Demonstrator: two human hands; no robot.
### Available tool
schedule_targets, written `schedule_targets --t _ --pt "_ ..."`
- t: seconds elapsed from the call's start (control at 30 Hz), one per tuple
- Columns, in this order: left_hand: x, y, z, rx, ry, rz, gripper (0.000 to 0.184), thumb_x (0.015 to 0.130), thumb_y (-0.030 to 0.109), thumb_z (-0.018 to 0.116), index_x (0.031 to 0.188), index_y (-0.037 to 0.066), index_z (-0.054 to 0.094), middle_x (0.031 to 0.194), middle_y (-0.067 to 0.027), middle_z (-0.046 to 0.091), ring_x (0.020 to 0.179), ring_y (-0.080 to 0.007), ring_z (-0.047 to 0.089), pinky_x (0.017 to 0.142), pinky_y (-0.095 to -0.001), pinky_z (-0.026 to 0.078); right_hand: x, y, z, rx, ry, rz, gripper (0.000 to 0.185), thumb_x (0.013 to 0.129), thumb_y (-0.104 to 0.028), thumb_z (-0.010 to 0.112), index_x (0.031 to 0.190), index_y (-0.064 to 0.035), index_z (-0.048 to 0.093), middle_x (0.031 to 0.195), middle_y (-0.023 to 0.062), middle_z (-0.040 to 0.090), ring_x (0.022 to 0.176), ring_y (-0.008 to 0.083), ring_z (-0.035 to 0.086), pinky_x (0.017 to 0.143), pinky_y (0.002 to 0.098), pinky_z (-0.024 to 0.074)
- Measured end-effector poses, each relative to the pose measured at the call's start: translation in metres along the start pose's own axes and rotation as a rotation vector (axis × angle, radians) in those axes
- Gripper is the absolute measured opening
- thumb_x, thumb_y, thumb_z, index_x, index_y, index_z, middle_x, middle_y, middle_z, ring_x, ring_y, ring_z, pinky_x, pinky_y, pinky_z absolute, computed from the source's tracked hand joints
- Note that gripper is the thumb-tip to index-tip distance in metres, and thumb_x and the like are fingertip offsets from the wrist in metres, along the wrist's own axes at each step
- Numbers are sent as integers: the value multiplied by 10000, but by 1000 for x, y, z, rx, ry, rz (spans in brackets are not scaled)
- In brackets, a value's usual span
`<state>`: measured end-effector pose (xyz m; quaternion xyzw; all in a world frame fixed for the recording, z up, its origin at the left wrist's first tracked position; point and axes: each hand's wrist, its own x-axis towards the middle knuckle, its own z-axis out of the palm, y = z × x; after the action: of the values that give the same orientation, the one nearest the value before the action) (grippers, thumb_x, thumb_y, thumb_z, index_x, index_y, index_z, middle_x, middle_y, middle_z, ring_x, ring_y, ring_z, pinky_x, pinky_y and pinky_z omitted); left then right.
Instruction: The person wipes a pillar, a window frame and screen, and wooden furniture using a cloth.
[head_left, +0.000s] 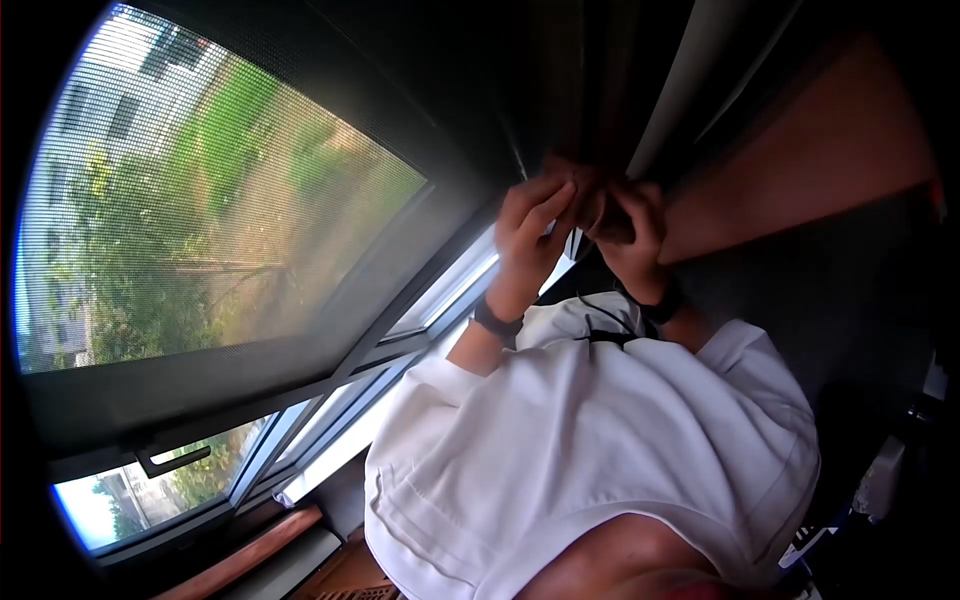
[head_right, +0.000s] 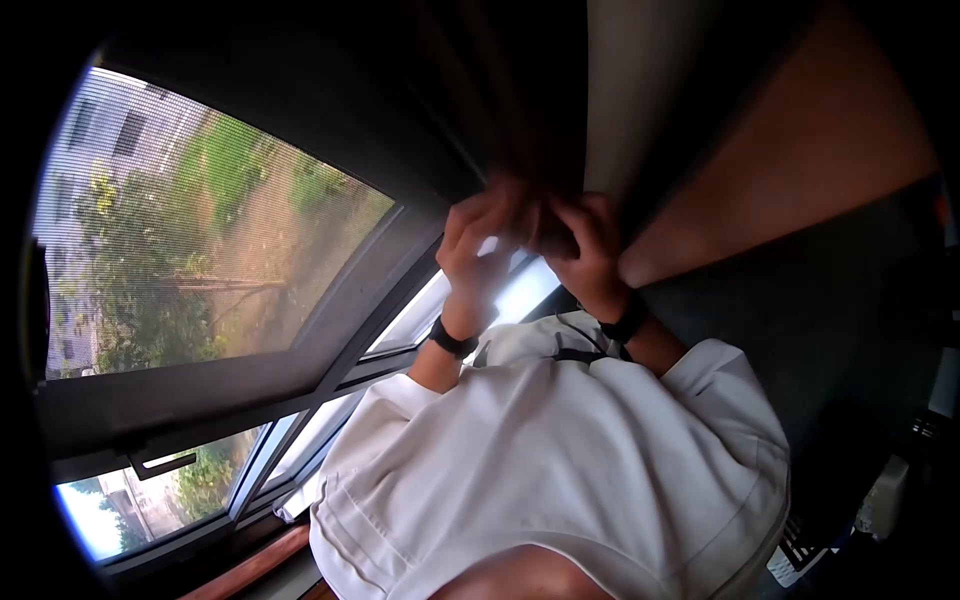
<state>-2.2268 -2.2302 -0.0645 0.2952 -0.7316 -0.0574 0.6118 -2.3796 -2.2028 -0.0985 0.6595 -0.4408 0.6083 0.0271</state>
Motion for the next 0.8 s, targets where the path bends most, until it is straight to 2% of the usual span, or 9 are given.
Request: schedule_targets --t 0.07,0.17,0.27,0.47,0.6,0.8 --pt "-11 -3 1 8 -18 -15 381 700 -31 795 1061 63 715 1071 -109 699 934 -294 668 767 -353 547 -12 8 2 -22 -26 3 565 669 -35 875 1178 -26 631 1064 135 622 934 286 635 789 344 517" --pt "-6 2 -1 25 -56 19 362 721 -13 787 1067 66 716 1079 -104 701 942 -296 668 769 -355 547 -13 12 -1 64 -55 19 651 639 -9 834 1245 -69 605 1070 139 569 942 324 581 795 389 495" --pt "16 9 -4 39 -52 89 352 721 10 783 1062 73 725 1093 -99 703 953 -293 665 772 -353 546 6 15 -5 134 -56 -45 698 624 -39 864 1262 -73 584 1109 142 565 963 328 581 807 398 496" --pt "76 45 -3 85 76 199 409 668 39 782 1072 81 736 1114 -81 707 954 -276 658 767 -341 545 74 -1 -20 177 45 -187 645 621 -59 879 1190 -41 576 1129 153 585 995 329 587 829 389 494" --pt "85 51 6 82 74 228 408 657 52 778 1061 92 744 1103 -64 709 950 -257 650 751 -327 540 56 24 -10 390 82 72 551 671 -57 847 1149 -31 574 1079 140 605 976 304 597 836 373 483" --pt "42 44 18 209 17 169 419 647 51 786 1062 96 744 1100 -55 704 964 -254 639 756 -333 534 1 58 7 527 37 301 426 705 -35 798 1073 -27 583 1006 123 604 902 277 598 794 356 476"
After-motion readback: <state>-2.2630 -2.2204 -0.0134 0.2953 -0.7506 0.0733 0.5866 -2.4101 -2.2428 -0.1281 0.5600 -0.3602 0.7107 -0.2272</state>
